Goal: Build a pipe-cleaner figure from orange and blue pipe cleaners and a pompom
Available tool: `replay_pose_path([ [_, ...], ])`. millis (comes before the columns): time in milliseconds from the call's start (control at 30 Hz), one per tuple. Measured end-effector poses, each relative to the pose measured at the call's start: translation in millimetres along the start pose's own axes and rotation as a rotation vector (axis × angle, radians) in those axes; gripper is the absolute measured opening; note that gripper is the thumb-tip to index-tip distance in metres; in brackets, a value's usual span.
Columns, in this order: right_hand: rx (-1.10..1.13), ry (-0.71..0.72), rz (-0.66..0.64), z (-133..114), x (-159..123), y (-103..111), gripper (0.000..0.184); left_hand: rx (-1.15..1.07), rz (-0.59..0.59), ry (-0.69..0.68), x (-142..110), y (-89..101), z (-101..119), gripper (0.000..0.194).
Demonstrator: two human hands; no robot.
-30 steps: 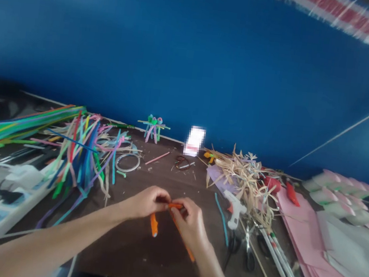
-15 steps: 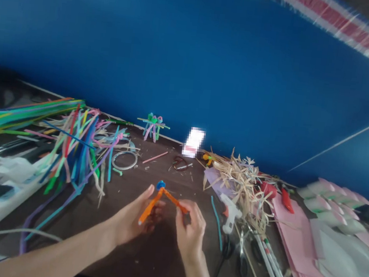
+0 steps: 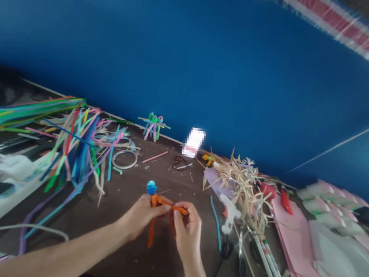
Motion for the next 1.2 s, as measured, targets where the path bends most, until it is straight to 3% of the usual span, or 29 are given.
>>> replay_pose_path([
  [167, 0.447, -0.279, -0.120, 4.8, 3.2, -7.4, 0.018, 0.021, 0.025, -0.011, 0.7, 3.8, -2.5, 0.016],
  [267, 0.489, -0.287, -0.155, 8.1, 4.3, -8.2, 0.022, -0.059, 0.017, 0.040, 1.8, 4.5, -4.6, 0.019],
  [433, 0.177, -0.096, -0.196, 6.4, 3.7, -8.5, 0.021, -0.188, 0.080, 0.132, 4.9, 7.8, -7.1, 0.022],
  [633, -0.276, 0.289, -0.140, -3.4, 3.9, -5.9, 0.033, -0.243, 0.127, 0.188, 5.8, 11.3, -8.8, 0.020],
  [767, -0.376, 0.405, -0.144, -4.6, 6.5, -2.3, 0.032, -0.229, 0.129, 0.158, 4.3, 10.7, -6.6, 0.020],
  [900, -0.331, 0.387, -0.116, -3.4, 8.7, -1.4, 0.024, -0.070, 0.094, 0.020, 3.2, 10.7, -2.9, 0.018],
  [1067, -0.351, 0.325, -0.083, -5.4, 10.7, -1.4, 0.010, 0.319, 0.104, -0.176, 2.8, 16.0, 0.6, 0.017],
  [1200, -0.333, 0.207, -0.094, -8.2, 13.8, -1.4, 0.010, 0.571, 0.042, -0.306, 3.0, 22.2, 3.5, 0.017],
])
Point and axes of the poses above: each hand's wrist, its own x-axis towards the middle knuckle, its own y-axis out of the back of the hand, z = x × y, the point moved 1 cm from there along x, towards the middle knuckle, and after that the axes turned 9 degrees about -x, right-handed, at the moved point
